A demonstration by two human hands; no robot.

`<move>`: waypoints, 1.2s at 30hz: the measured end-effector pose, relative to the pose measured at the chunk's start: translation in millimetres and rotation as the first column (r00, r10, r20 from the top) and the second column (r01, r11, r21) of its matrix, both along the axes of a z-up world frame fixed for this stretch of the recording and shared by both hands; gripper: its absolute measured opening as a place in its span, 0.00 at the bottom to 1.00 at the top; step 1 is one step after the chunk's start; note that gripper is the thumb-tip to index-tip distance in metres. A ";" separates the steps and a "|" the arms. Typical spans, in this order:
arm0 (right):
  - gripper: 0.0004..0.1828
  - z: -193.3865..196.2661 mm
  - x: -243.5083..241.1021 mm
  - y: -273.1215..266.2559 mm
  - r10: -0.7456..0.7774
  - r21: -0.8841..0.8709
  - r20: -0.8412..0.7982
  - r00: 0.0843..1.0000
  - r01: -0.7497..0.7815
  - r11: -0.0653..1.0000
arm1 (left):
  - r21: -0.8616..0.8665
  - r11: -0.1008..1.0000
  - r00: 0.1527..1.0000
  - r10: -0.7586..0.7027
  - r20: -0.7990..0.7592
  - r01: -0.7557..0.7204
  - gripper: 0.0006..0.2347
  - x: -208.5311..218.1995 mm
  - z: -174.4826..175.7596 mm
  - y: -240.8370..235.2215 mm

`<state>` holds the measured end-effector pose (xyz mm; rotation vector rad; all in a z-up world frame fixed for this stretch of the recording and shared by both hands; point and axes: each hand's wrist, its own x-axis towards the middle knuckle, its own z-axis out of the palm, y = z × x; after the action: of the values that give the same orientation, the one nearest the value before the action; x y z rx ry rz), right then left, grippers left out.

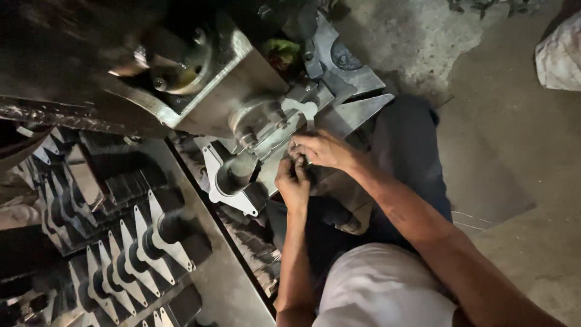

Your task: Manually feeding metal brackets into a mechanical press to bend and form them into specific shapes.

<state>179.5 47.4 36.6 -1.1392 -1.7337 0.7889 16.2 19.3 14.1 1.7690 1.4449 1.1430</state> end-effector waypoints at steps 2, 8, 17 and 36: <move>0.13 21.0 -0.9 -0.3 -0.072 -0.015 0.024 0.997 0.072 0.997 | 0.057 0.998 0.998 -0.013 -0.058 0.016 0.03 1.1 -1.1 0.3; 0.35 86.2 17.6 -20.0 -0.393 0.407 -0.084 0.916 0.392 0.825 | 0.458 0.850 0.888 -0.024 -0.460 0.260 0.13 1.0 38.9 8.6; 0.20 16.9 10.8 -22.3 -0.469 0.037 -0.089 0.879 0.474 0.880 | 0.369 0.784 0.579 0.014 -0.815 0.500 0.17 18.7 81.5 65.9; 0.11 -8.1 -6.1 15.2 -0.344 0.267 -0.299 0.890 0.424 0.865 | 0.258 0.928 0.957 0.226 0.183 -0.269 0.07 -22.7 -9.9 44.0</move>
<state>173.4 62.5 28.6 -1.0645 -1.3092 0.3548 -6.5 63.3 4.2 1.6683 1.5053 1.6487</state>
